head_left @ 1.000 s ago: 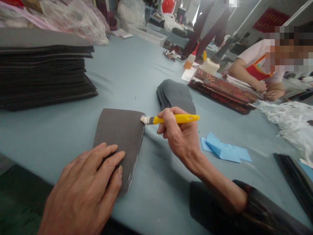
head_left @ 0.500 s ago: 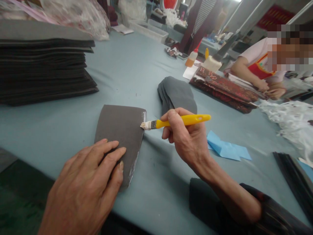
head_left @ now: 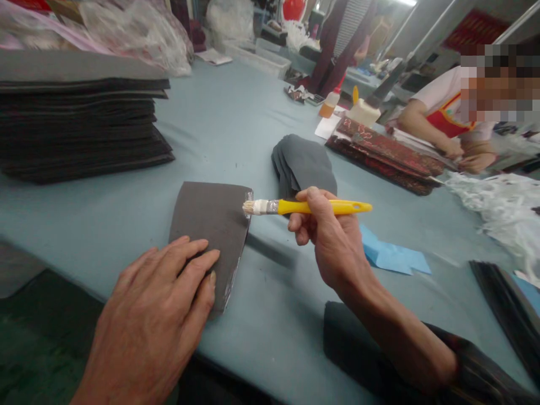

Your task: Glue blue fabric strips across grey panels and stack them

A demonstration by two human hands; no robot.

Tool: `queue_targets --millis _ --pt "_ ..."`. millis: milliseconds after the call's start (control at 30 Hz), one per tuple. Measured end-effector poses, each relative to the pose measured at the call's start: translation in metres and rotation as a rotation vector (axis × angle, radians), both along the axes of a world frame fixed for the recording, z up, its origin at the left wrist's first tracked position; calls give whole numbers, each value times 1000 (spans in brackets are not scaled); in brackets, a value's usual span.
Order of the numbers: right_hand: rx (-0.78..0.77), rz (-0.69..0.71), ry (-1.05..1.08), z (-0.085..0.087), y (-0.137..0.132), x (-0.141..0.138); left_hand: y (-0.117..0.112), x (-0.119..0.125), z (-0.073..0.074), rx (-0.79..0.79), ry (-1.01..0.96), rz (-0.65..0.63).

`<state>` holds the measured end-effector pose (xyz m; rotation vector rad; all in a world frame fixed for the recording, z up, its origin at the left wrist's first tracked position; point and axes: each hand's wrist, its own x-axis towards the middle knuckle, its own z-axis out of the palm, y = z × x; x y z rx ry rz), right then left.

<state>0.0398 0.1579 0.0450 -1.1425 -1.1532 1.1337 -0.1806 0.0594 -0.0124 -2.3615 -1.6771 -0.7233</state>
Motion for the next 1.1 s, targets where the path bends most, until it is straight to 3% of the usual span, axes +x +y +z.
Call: queue_targets --millis 233,467,733,1100 --pt "-340 -27 252 -8 -35 -3 -3 -1 0 9 -25 6" --pt "-632 -27 331 -10 -65 1 -4 -3 -2 -5 -57 25" --pt "-778 26 390 -7 -75 4 -2 -4 -1 -31 -86 26" --pt "-848 40 522 -21 -86 6 -1 -3 -1 -7 -80 28"
